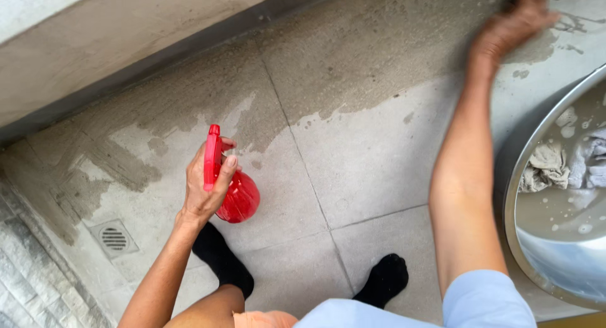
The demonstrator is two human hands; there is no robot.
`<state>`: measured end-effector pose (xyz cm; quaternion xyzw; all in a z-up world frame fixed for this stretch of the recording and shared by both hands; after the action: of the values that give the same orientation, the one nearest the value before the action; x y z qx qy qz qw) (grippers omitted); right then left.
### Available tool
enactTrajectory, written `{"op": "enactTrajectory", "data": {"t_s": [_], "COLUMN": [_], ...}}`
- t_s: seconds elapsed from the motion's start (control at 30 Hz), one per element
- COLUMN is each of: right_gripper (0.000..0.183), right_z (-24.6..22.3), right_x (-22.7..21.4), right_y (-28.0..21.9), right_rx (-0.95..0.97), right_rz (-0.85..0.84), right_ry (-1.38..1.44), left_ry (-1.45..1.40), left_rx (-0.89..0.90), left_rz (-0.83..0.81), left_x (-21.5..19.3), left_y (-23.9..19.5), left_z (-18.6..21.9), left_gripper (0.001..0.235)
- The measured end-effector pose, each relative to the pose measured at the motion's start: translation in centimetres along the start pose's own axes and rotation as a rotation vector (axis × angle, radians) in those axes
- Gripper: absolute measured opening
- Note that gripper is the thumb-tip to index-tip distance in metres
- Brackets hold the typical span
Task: The person sprays a cleaning solution from a red bottle onto a tiled floor and scrubs the surface with a steel wool pad. The person repeatedly sprays and scrubs the same area near a glass barrier and a metal basin.
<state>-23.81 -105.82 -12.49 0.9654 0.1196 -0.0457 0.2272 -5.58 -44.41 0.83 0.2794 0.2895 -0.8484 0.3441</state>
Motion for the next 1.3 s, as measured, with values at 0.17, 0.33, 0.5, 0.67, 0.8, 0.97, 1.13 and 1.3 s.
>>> {"op": "enactTrajectory", "data": {"t_s": [0.17, 0.33, 0.5, 0.67, 0.8, 0.97, 1.13, 1.3], "right_gripper": [0.047, 0.038, 0.014, 0.022, 0.035, 0.047, 0.035, 0.044], "right_z": [-10.7, -15.5, -8.0, -5.4, -12.7, -21.2, -22.9, -16.6], "right_x": [22.6, 29.0, 13.7, 9.1, 21.1, 39.1, 36.2, 22.8], "right_y": [-20.4, -29.9, -8.5, -1.2, -18.1, -42.4, -36.4, -19.0], "right_rx": [-0.477, -0.514, -0.387, -0.185, -0.311, -0.271, -0.41, -0.201], "right_rz": [-0.44, -0.97, -0.61, -0.201, -0.334, -0.923, -0.951, -0.519], "right_ry": [-0.637, -0.103, -0.265, -0.122, 0.173, -0.147, -0.143, -0.329], "left_ry": [0.065, -0.024, -0.087, -0.021, -0.027, -0.12, -0.125, -0.059], "left_rx": [0.02, 0.022, -0.023, -0.137, -0.181, -0.136, -0.117, -0.144], "left_rz": [0.046, 0.047, 0.015, 0.051, 0.082, 0.094, 0.037, 0.009], "left_x": [-0.6, 0.5, -1.0, -4.8, -7.3, -8.9, -9.2, -10.6], "left_y": [0.4, 0.5, -0.7, -2.5, -3.5, -2.7, -0.9, -0.7], "left_z": [-0.4, 0.0, -2.8, -7.5, -10.1, -11.0, -12.5, -15.8], "left_gripper": [0.041, 0.04, 0.044, 0.046, 0.044, 0.039, 0.04, 0.048]}}
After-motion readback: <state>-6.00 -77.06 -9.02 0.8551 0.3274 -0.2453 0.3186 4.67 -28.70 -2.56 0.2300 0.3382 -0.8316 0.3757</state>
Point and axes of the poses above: each hand's wrist, its own y-axis towards the middle knuckle, its own x-axis out of the palm, z = x × y, the point moved 10 cm from there along y, towards the middle knuckle, and after that the axes turned 15 degrees about y, right-handed, at the moved point
